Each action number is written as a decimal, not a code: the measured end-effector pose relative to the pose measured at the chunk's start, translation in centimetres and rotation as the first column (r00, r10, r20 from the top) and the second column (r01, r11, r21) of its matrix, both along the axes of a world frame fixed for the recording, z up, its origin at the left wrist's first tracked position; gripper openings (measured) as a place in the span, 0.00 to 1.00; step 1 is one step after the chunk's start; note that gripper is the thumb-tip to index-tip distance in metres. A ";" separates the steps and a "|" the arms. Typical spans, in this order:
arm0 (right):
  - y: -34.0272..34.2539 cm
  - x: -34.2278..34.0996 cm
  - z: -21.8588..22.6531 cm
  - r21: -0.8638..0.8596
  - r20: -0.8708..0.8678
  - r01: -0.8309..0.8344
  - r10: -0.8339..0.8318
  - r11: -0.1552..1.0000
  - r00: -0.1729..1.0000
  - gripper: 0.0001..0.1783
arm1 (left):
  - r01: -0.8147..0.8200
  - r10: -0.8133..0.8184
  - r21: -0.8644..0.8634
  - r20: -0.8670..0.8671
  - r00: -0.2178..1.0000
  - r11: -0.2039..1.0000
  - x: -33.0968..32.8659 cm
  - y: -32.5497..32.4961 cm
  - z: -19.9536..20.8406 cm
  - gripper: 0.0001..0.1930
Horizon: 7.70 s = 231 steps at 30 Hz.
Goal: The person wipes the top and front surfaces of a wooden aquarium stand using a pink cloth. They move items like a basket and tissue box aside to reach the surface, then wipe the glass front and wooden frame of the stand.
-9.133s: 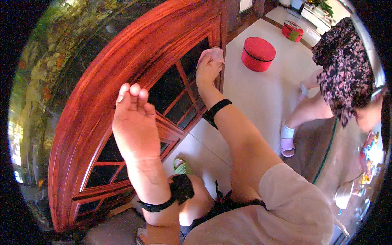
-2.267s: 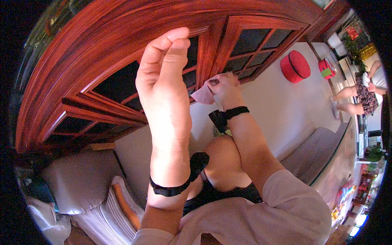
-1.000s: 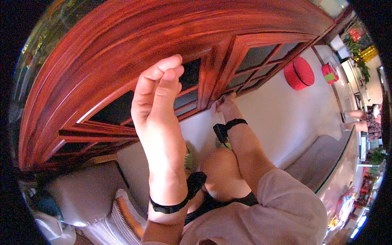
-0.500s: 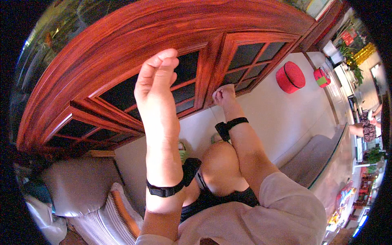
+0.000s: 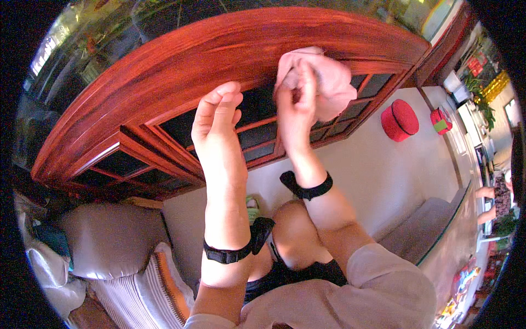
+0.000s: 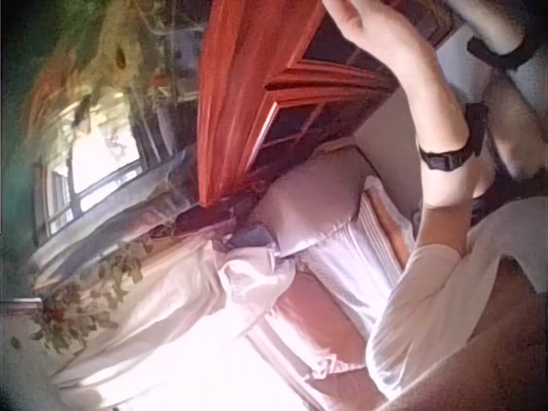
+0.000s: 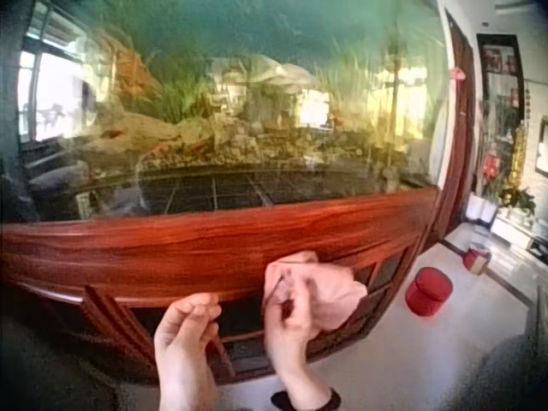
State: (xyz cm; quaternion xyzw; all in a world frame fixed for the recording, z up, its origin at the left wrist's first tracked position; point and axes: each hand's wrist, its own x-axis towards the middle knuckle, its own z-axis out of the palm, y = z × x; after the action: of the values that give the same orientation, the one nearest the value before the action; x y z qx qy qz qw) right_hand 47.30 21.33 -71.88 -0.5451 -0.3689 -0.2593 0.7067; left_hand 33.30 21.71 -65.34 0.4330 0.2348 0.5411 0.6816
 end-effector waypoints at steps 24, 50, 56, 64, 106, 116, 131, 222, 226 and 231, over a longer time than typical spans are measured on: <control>0.5 1.5 -8.7 -0.143 -0.367 -0.040 -0.015 0.989 0.930 0.14 | -0.013 0.013 0.006 -0.026 1.000 1.000 -0.6 0.5 -0.3 0.09; -4.2 -1.5 -3.6 -0.937 0.096 0.029 0.178 0.348 0.979 0.19 | -0.216 0.216 -0.012 -0.045 0.975 0.976 -7.3 2.7 -0.7 0.07; -3.9 -1.3 -3.7 -0.818 -0.052 -0.073 0.052 0.570 0.997 0.06 | -0.277 0.278 -0.033 0.044 0.960 0.960 -10.0 5.0 -1.6 0.06; 1.8 -5.3 -0.2 -0.397 0.496 -0.060 0.269 0.916 0.826 0.06 | -0.287 0.287 0.000 0.042 0.957 0.958 -12.7 2.6 -0.3 0.10; -0.3 0.2 -13.6 -0.758 0.472 0.242 0.253 0.606 0.845 0.11 | -0.267 0.269 -0.074 0.013 0.963 0.961 -14.3 2.8 -0.5 0.06; -3.8 -0.9 -6.7 -0.548 0.542 0.237 0.124 0.802 0.831 0.12 | -0.230 0.235 -0.080 0.065 0.970 0.970 -14.4 2.7 0.0 0.06; 0.5 -3.2 -14.6 -0.605 0.298 -0.142 0.388 0.783 0.872 0.11 | -0.223 0.224 -0.064 0.009 0.975 0.973 -14.1 2.6 -0.4 0.06; 1.9 -2.8 -28.9 0.291 -0.943 -0.349 0.328 0.891 0.052 0.20 | -0.116 0.118 -0.113 0.008 0.993 0.987 -12.1 2.3 -1.2 0.07; 2.0 0.1 -29.4 0.450 -0.816 -0.356 0.539 0.819 0.210 0.13 | -0.139 0.134 -0.100 -0.057 0.989 0.985 -12.2 2.3 -0.9 0.10; 4.4 -4.6 -27.9 0.292 -0.945 -0.186 0.313 0.938 0.094 0.06 | -0.115 0.109 -0.093 -0.070 0.992 0.989 -12.2 2.7 -0.9 0.10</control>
State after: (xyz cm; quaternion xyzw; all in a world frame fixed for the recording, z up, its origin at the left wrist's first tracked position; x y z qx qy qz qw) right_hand 42.66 25.68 -99.83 -0.4746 0.1085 0.2651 0.8323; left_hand 21.12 24.38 -66.23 0.4028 0.3067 0.5521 0.6624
